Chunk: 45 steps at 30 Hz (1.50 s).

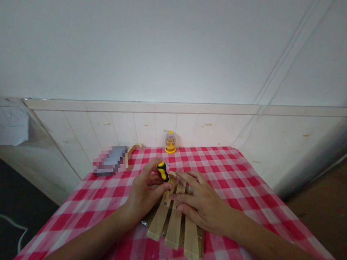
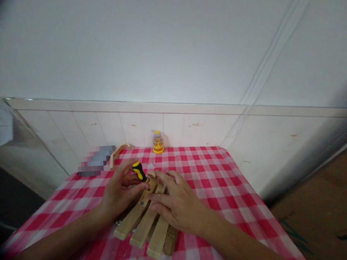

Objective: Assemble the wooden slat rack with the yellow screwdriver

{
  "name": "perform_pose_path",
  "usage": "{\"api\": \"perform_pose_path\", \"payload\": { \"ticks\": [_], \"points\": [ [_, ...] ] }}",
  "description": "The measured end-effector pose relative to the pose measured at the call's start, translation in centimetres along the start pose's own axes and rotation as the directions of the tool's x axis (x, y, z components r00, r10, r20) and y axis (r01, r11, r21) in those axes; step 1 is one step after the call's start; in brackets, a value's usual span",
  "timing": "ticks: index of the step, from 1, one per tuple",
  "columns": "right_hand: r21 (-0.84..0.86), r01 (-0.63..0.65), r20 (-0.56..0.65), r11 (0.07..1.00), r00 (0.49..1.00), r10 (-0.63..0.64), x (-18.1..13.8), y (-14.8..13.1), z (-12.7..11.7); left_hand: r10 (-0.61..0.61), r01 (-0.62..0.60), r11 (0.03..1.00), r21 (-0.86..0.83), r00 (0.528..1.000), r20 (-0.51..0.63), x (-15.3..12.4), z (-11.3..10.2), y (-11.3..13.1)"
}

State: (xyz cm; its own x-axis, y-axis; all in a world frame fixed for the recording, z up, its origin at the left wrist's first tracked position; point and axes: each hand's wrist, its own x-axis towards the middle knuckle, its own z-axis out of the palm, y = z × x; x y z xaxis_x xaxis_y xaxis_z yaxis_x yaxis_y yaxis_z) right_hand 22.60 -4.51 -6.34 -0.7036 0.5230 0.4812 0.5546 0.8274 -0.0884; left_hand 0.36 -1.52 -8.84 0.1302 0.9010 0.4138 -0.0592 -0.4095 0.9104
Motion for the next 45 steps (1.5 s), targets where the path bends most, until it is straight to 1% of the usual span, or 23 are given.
{"api": "perform_pose_path", "payload": {
  "ticks": [2,5,8,11,13,18,21,27,31,35,37,41,45],
  "points": [
    [0.007,0.0,-0.001,1.0,1.0,0.0,0.0,0.0,0.0,0.022,-0.023,0.999,0.045,1.0,0.006,0.0,-0.1,-0.2],
    [0.009,0.001,0.002,1.0,1.0,-0.001,0.1,0.0,0.0,0.049,-0.054,0.993,0.105,0.998,0.045,0.0,-0.3,-0.3],
    [0.005,-0.005,0.002,1.0,1.0,0.005,0.1,0.0,-0.1,0.045,-0.057,0.986,0.156,0.996,0.082,-0.1,-0.5,0.1],
    [0.018,-0.01,0.001,1.0,1.0,0.01,0.1,-0.1,-0.1,0.063,-0.08,0.982,0.169,0.993,0.105,-0.1,-0.4,0.5],
    [0.023,-0.009,0.002,1.0,1.0,0.009,0.1,-0.1,0.0,0.093,-0.113,0.979,0.171,0.988,0.124,-0.1,-0.4,0.6],
    [0.003,-0.025,0.009,1.0,1.0,0.025,0.0,0.0,0.0,0.19,-0.223,0.945,0.24,0.97,0.153,-0.3,-0.6,0.0],
    [0.001,-0.024,0.016,1.0,1.0,0.024,0.0,-0.1,-0.1,0.205,-0.244,0.941,0.234,0.963,0.175,-0.4,-0.8,-0.2],
    [0.021,-0.015,-0.014,1.0,1.0,0.015,0.1,-0.2,-0.2,0.178,-0.212,0.963,0.168,0.964,0.198,-0.4,-0.9,-0.1],
    [0.012,0.01,-0.018,1.0,1.0,-0.01,0.1,-0.1,-0.1,0.201,-0.217,0.972,0.089,0.967,0.156,-0.6,-0.7,-0.3],
    [0.023,-0.025,0.008,0.999,1.0,0.025,0.0,-0.1,-0.1,0.247,-0.253,0.966,0.062,0.965,0.09,-0.8,-0.6,0.1],
    [0.024,-0.029,0.03,0.999,0.999,0.028,0.1,-0.1,-0.2,0.278,-0.283,0.958,0.049,0.956,0.093,-0.9,-0.7,0.6],
    [0.018,0.0,0.025,1.0,1.0,0.0,0.1,-0.1,-0.3,0.328,-0.344,0.934,0.095,0.932,0.157,-1.1,-1.0,1.1],
    [0.003,-0.019,0.033,1.0,0.999,0.019,0.0,-0.1,-0.3,0.332,-0.36,0.919,0.158,0.926,0.181,-1.3,-1.3,1.0]
  ]
}}
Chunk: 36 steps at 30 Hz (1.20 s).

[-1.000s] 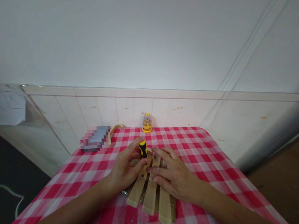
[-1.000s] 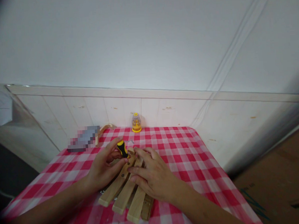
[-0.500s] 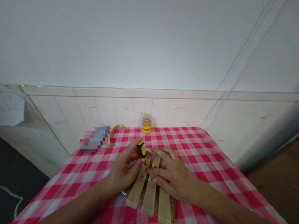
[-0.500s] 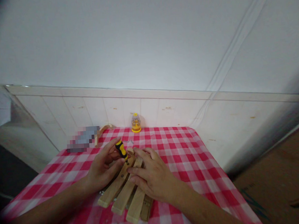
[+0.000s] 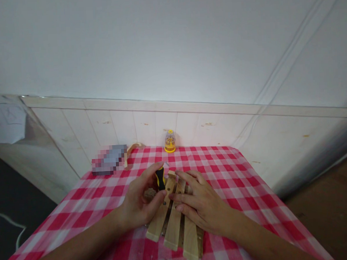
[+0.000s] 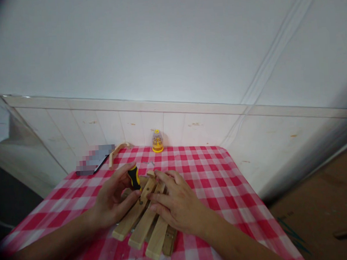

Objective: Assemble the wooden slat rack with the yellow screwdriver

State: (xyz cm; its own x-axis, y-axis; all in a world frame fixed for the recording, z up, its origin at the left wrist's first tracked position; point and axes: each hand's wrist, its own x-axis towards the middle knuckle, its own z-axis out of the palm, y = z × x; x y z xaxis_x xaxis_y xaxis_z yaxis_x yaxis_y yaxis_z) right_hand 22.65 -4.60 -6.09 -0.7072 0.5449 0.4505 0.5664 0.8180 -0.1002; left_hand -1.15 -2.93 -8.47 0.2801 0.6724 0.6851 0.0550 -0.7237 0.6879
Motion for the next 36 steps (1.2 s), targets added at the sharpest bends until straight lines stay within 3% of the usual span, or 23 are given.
{"api": "perform_pose_path", "payload": {
  "ticks": [12,18,21,30,36],
  "points": [
    [-0.021,-0.009,-0.017,1.0,1.0,0.009,0.1,-0.2,-0.1,-0.014,0.018,0.98,0.197,1.0,-0.022,-0.2,0.0,-0.4],
    [-0.033,-0.019,0.001,0.999,1.0,0.019,0.0,-0.2,-0.1,0.074,-0.053,0.939,0.34,0.996,-0.048,-0.3,-0.2,-0.1],
    [-0.031,-0.012,-0.001,0.999,1.0,0.012,0.0,-0.1,-0.1,0.103,-0.088,0.935,0.345,0.994,-0.026,0.0,-0.3,0.1],
    [-0.034,0.022,-0.025,0.999,0.999,-0.022,0.3,-0.3,-0.2,-0.016,0.012,0.956,0.294,1.0,0.011,0.6,-0.5,0.2],
    [-0.031,-0.013,-0.008,0.999,1.0,0.012,0.2,-0.3,-0.4,0.075,-0.075,0.946,0.315,0.997,0.013,0.1,-0.6,-0.1]
  ]
}}
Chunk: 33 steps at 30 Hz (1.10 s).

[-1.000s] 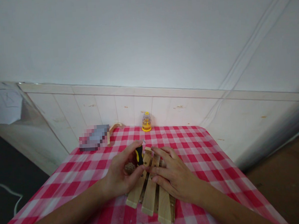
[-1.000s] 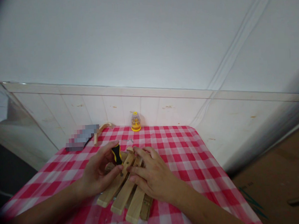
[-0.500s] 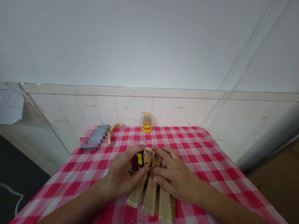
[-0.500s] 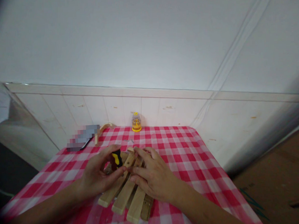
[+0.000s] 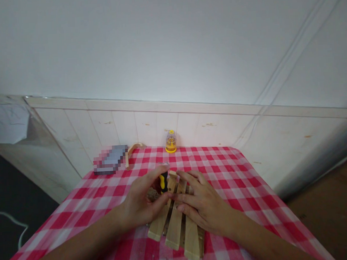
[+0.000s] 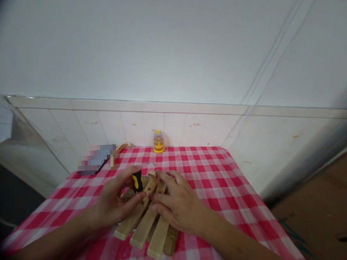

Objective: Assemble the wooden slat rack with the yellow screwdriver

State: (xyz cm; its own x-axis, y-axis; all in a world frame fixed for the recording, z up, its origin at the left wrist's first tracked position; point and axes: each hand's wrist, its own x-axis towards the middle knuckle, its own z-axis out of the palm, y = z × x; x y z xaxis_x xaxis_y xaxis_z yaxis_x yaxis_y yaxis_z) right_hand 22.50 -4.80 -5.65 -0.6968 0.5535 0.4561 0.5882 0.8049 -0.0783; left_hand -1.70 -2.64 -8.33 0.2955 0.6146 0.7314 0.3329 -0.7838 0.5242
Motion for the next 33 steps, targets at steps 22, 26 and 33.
{"api": "perform_pose_path", "payload": {
  "ticks": [22,26,33],
  "points": [
    [0.014,-0.014,0.013,1.0,1.0,0.014,-0.1,0.1,0.2,0.038,-0.02,0.995,-0.103,0.984,0.174,1.1,-1.2,0.7],
    [0.028,-0.025,0.021,0.999,0.999,0.024,-0.2,0.1,0.2,0.012,0.015,0.989,-0.145,0.982,0.186,1.1,-1.2,0.9],
    [0.028,-0.016,0.029,0.999,0.999,0.015,-0.1,0.1,0.2,-0.012,0.05,0.983,-0.178,0.977,0.211,1.2,-1.3,0.9]
  ]
}}
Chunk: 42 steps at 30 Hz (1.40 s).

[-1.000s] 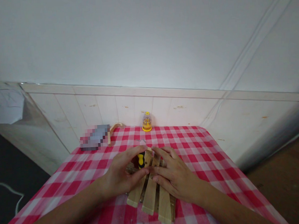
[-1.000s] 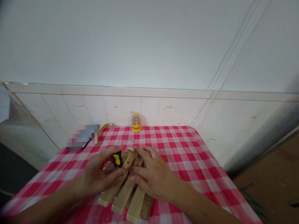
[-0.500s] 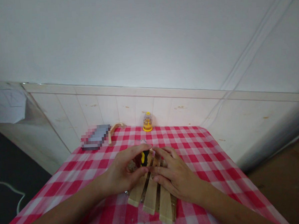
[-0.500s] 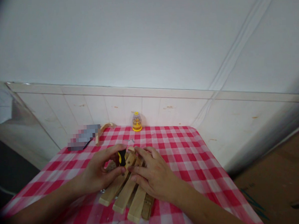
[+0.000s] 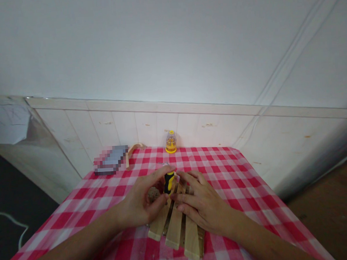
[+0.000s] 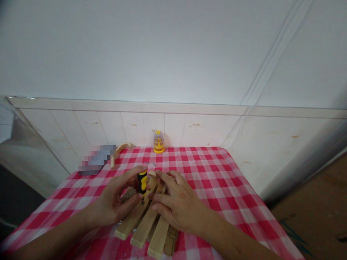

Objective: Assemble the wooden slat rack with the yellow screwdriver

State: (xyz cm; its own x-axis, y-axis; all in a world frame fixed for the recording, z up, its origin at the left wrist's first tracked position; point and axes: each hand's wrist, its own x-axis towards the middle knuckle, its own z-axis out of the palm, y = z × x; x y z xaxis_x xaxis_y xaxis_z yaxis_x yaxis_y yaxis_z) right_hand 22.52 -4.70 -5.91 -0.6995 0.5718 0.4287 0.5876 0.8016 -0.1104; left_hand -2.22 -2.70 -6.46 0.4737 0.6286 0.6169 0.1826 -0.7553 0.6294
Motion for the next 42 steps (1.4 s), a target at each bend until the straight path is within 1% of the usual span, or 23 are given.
{"api": "perform_pose_path", "payload": {
  "ticks": [3,6,9,12,15,18,25,27,32,36,38,42],
  "points": [
    [-0.006,0.003,-0.004,1.0,1.0,-0.003,0.0,0.0,0.1,0.004,-0.004,1.0,-0.015,1.0,-0.01,-0.1,0.2,-0.1],
    [-0.013,0.005,-0.023,1.0,1.0,-0.006,-0.1,0.1,0.2,-0.001,-0.005,0.998,-0.058,0.994,-0.106,-0.2,0.9,-0.3],
    [-0.008,0.022,-0.03,1.0,0.999,-0.022,-0.1,0.1,0.2,-0.076,0.046,0.99,-0.134,0.971,-0.227,-0.3,1.6,-0.8],
    [-0.004,0.029,-0.027,1.0,0.999,-0.029,-0.1,0.1,0.2,-0.181,0.133,0.975,-0.18,0.94,-0.289,-0.3,2.2,-1.5],
    [-0.002,0.042,-0.041,0.999,0.998,-0.042,-0.1,0.2,0.3,-0.248,0.185,0.955,-0.233,0.927,-0.28,-0.1,2.5,-1.9],
    [0.005,0.053,-0.058,0.999,0.997,-0.052,-0.2,0.3,0.3,-0.267,0.195,0.945,-0.263,0.925,-0.271,0.2,2.5,-1.8],
    [0.023,0.048,-0.067,0.999,0.997,-0.046,-0.1,0.2,0.3,-0.297,0.234,0.944,-0.232,0.908,-0.296,0.5,2.4,-1.5],
    [0.016,0.054,-0.069,0.998,0.996,-0.053,-0.1,0.2,0.3,-0.288,0.235,0.952,-0.197,0.905,-0.313,0.4,2.4,-1.6],
    [0.0,0.06,-0.071,0.998,0.996,-0.06,-0.1,0.2,0.3,-0.224,0.182,0.972,-0.151,0.913,-0.34,0.4,2.7,-1.7],
    [-0.009,0.045,-0.055,0.999,0.997,-0.046,-0.2,0.3,0.4,-0.22,0.192,0.975,-0.114,0.916,-0.336,0.3,2.9,-2.0],
    [-0.01,0.038,-0.047,0.999,0.998,-0.039,-0.2,0.3,0.4,-0.224,0.205,0.974,-0.094,0.921,-0.318,0.3,2.9,-2.1],
    [0.002,0.023,-0.048,1.0,0.999,-0.022,-0.1,0.3,0.5,-0.236,0.22,0.971,-0.09,0.941,-0.243,0.2,2.7,-2.3]
  ]
}}
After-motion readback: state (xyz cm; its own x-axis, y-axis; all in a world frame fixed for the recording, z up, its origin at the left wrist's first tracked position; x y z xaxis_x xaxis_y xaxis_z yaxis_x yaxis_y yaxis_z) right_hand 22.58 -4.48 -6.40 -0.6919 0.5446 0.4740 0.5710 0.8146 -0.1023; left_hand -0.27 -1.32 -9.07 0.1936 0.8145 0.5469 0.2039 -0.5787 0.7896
